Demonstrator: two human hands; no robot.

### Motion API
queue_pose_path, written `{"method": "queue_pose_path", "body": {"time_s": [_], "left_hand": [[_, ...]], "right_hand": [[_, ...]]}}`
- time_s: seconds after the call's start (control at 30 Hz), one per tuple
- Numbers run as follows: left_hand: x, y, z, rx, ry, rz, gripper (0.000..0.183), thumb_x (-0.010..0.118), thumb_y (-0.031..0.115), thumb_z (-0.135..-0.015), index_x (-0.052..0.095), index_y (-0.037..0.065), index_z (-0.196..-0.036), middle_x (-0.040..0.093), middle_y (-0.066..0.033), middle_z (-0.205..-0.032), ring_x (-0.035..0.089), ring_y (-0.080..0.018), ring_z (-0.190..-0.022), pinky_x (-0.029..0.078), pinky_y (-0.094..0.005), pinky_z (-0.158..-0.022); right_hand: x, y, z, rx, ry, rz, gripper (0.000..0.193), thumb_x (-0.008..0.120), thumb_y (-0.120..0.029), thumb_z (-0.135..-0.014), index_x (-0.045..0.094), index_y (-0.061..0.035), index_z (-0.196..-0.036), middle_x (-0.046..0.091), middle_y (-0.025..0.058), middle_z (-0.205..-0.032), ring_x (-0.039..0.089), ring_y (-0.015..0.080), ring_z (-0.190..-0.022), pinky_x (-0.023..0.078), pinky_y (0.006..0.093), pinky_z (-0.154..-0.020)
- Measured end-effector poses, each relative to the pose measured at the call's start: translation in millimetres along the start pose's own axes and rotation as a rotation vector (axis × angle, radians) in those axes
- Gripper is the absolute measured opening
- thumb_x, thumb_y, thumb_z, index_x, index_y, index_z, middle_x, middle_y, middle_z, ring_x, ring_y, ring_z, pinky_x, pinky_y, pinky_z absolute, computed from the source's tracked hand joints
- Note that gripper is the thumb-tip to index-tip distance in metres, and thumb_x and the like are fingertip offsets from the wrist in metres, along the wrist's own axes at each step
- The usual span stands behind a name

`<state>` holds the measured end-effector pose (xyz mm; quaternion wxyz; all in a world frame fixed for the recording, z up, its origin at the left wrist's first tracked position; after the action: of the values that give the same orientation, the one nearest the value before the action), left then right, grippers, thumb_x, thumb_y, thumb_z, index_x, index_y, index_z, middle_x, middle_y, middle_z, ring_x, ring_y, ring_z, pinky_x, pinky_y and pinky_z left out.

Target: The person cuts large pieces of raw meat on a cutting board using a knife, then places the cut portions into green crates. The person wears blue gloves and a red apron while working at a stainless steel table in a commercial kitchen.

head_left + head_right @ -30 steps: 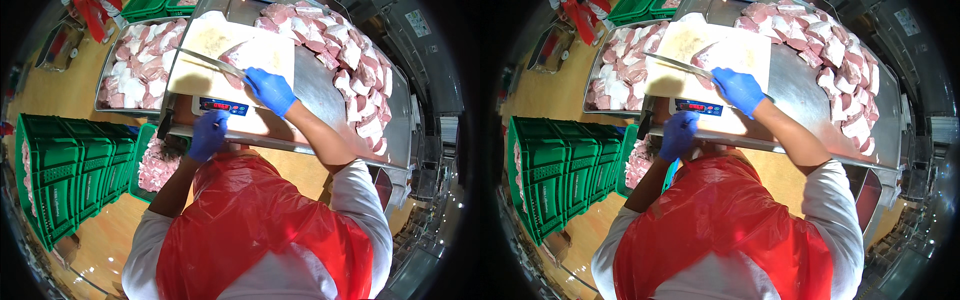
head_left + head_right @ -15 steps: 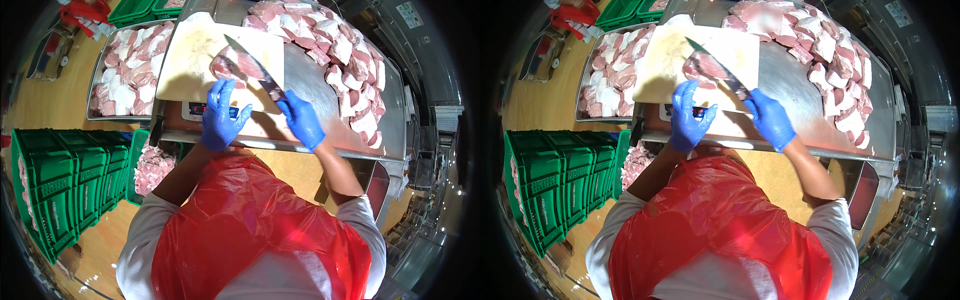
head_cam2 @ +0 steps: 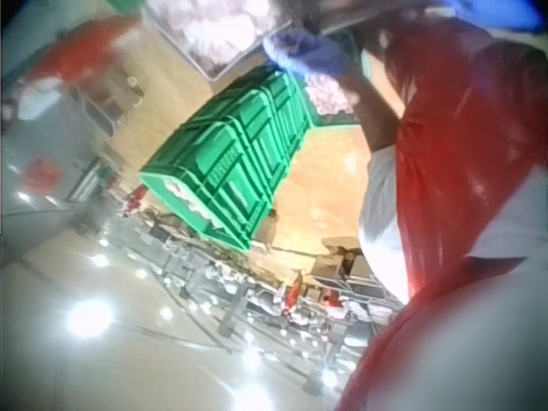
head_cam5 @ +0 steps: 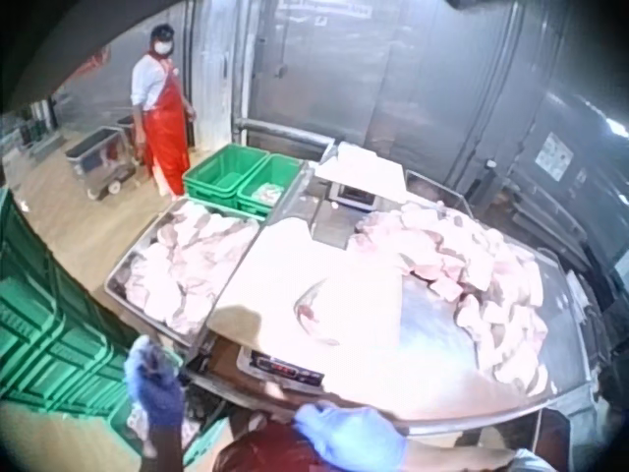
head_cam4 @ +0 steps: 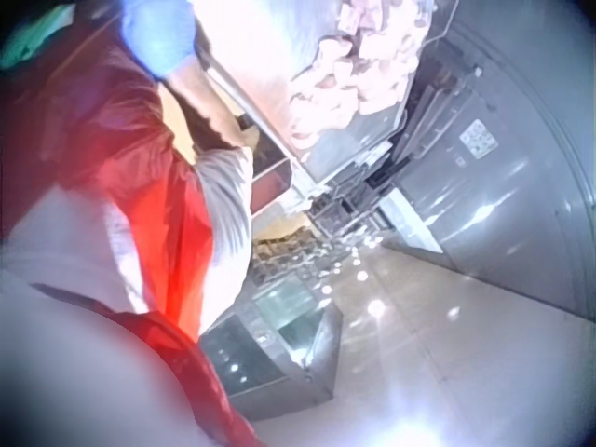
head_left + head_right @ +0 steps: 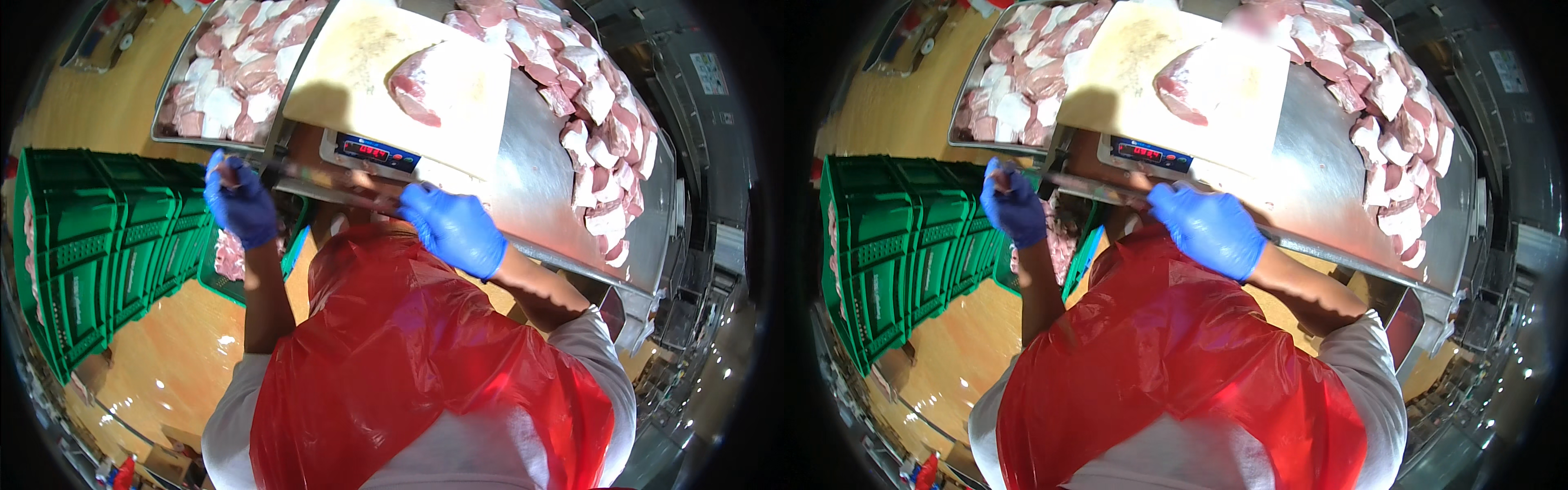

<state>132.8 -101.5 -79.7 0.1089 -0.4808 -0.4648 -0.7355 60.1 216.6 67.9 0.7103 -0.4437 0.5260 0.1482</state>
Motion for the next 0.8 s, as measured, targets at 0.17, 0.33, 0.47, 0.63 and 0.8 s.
{"method": "queue_pose_path", "body": {"time_s": [0.17,0.33,0.47,0.63,0.8], "left_hand": [[-181.0,98.9,2.7,0.092,0.190,-1.495,0.043,0.058,0.017,-0.096,0.051,-0.003,-0.134,0.066,-0.0207,-0.115,0.067,-0.0308,-0.091,0.056,-0.0366,-0.078],[-233.2,109.2,-3.3,0.112,-0.230,-2.195,0.044,0.061,0.015,-0.093,0.057,-0.002,-0.134,0.067,-0.0288,-0.116,0.067,-0.0426,-0.106,0.054,-0.0437,-0.088],[-57.8,69.4,-16.4,0.382,-0.249,-1.807,0.026,0.060,0.012,-0.095,0.070,-0.001,-0.116,0.071,-0.0236,-0.112,0.069,-0.0383,-0.102,0.054,-0.0414,-0.090],[60.3,-0.7,-11.1,0.549,-0.505,-1.453,0.024,0.070,0.015,-0.094,0.068,0.003,-0.114,0.073,-0.0155,-0.099,0.072,-0.0233,-0.085,0.057,-0.0365,-0.075],[147.7,-87.3,25.7,0.514,-0.836,-1.193,0.045,0.073,0.016,-0.088,0.059,-0.001,-0.127,0.068,-0.0186,-0.107,0.069,-0.0318,-0.094,0.056,-0.0418,-0.081]], "right_hand": [[-34.3,72.4,0.9,0.041,0.319,0.028,0.012,0.062,-0.017,-0.098,0.061,-0.0068,-0.103,0.065,0.0192,-0.091,0.066,0.0421,-0.077,0.054,0.0462,-0.064],[-38.1,132.0,-18.0,0.120,0.313,0.207,0.013,0.061,-0.017,-0.098,0.058,-0.0039,-0.101,0.067,0.0222,-0.092,0.066,0.0436,-0.081,0.053,0.0476,-0.067],[-38.8,115.4,-56.9,0.082,0.358,0.163,0.018,0.058,-0.025,-0.099,0.056,-0.0072,-0.102,0.067,0.0195,-0.094,0.065,0.0434,-0.080,0.053,0.0501,-0.068],[-59.3,106.8,-68.8,-0.001,0.664,-0.066,0.014,0.059,-0.013,-0.099,0.055,0.0001,-0.102,0.068,0.0234,-0.097,0.065,0.0465,-0.084,0.051,0.0483,-0.066],[-63.5,120.0,-50.1,0.083,0.728,-0.038,0.017,0.059,-0.014,-0.101,0.058,0.0026,-0.104,0.067,0.0250,-0.084,0.065,0.0438,-0.072,0.049,0.0433,-0.061]]}}
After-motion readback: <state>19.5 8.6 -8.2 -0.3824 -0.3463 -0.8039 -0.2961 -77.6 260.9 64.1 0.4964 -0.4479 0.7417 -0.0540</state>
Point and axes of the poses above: each hand's wrist, its own z-axis away from the middle knuckle, its own x-axis out of the palm, y = z × x, the point moved 5 cm from there along -z, towards the middle knuckle
